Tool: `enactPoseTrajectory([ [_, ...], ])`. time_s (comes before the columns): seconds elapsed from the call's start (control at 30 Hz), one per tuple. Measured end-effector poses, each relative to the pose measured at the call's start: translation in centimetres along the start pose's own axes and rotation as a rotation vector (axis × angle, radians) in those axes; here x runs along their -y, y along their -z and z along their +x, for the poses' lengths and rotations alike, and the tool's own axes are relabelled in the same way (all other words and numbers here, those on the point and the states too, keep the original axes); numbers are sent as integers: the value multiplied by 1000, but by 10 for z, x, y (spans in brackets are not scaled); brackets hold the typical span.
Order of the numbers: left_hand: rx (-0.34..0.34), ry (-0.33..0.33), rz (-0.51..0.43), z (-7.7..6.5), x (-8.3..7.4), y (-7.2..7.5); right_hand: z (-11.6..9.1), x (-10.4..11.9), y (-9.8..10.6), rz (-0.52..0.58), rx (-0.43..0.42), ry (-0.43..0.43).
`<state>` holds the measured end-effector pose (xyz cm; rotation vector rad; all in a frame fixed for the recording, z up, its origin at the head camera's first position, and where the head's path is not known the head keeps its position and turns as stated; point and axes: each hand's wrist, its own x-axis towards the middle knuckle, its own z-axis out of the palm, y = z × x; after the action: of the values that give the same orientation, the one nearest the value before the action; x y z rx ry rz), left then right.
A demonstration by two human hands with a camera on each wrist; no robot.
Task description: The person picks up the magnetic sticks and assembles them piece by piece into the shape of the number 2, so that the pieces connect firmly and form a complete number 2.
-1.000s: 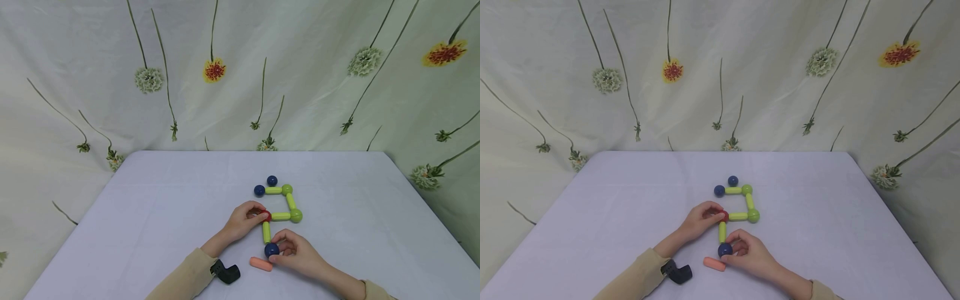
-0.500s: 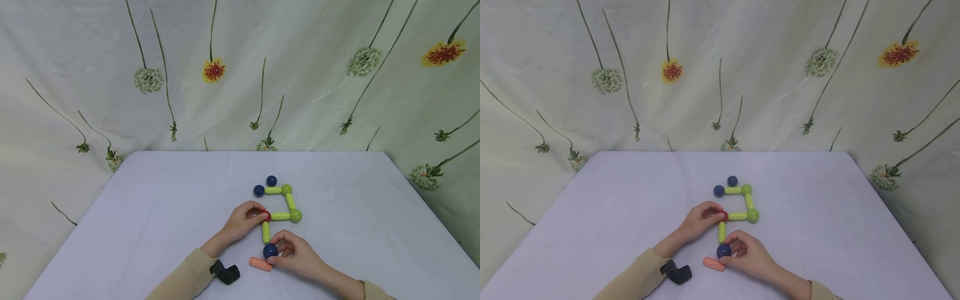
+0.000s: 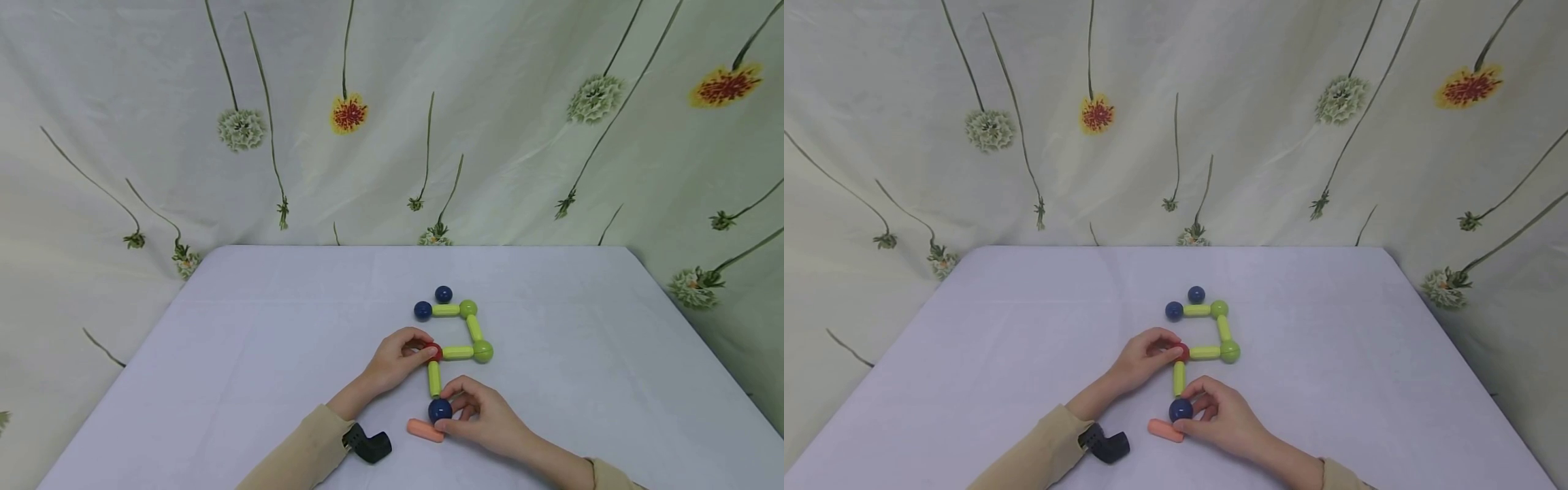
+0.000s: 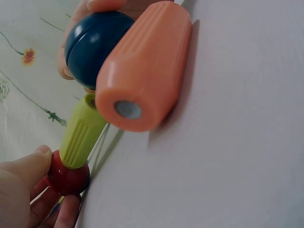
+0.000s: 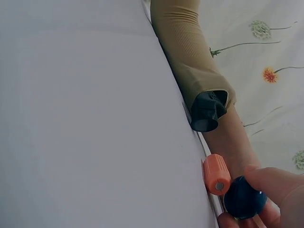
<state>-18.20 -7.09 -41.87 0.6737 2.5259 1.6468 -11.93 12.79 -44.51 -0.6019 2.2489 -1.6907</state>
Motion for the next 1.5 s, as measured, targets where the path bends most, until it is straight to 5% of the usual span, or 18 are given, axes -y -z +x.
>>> enactPoseTrajectory([
  [1.23, 5, 1, -2, 0, -1, 1, 0, -1, -1, -63, -67, 54],
  [1.5, 6, -3, -10, 0, 2, 0, -6, 2, -6, -170, -85, -75],
])
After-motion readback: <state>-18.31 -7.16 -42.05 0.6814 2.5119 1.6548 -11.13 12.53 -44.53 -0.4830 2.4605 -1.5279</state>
